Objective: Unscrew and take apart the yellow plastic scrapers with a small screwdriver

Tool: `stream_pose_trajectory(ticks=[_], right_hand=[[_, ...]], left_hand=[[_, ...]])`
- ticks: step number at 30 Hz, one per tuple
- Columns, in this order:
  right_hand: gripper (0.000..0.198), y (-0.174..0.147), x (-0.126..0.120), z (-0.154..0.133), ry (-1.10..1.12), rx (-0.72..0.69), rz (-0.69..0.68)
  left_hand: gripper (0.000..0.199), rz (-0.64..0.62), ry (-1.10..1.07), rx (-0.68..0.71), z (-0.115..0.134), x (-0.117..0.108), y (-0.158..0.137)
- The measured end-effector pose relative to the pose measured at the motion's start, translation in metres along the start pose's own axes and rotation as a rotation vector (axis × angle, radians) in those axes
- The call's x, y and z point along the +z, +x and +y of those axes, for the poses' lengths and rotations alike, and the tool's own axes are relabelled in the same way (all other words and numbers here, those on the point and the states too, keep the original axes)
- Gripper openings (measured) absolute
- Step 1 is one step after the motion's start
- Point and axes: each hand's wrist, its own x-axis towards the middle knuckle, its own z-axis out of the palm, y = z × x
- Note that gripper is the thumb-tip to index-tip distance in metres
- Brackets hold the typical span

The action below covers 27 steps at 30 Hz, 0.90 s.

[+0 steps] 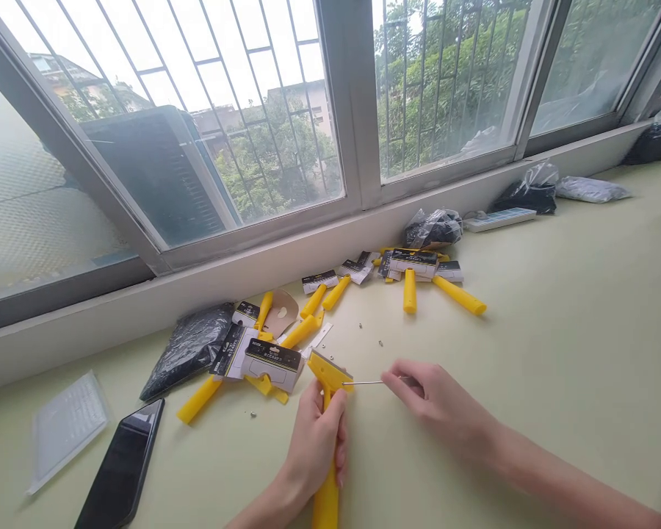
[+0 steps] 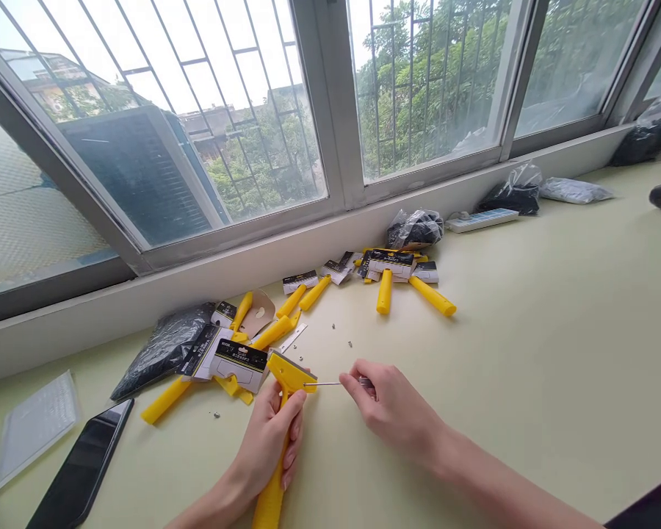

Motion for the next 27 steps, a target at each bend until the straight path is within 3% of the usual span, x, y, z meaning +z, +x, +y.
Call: stream_pose_trajectory(ticks=[4, 12, 19, 27], right_hand=[[0.044, 0.004, -0.003, 0.001, -0.023, 0.055, -0.034], [0.021, 0.007, 0.004, 0.000, -0.040, -0.245, 0.049], [0.048, 0.005, 0.007, -0.005, -0.127, -0.043, 0.034], [0.021, 0.006, 0.005, -0.002, -0.047, -0.145, 0.097]], left_hand=[[0.031, 0.014, 0.047, 0.019, 0.003, 0.001, -0.002], [0.034, 0.052, 0.057, 0.038, 0.002, -0.002, 0.005], [0.034, 0.040, 0.067, 0.045, 0.003, 0.000, 0.004], [0.033, 0.042, 0.057, 0.037, 0.001, -0.002, 0.005]])
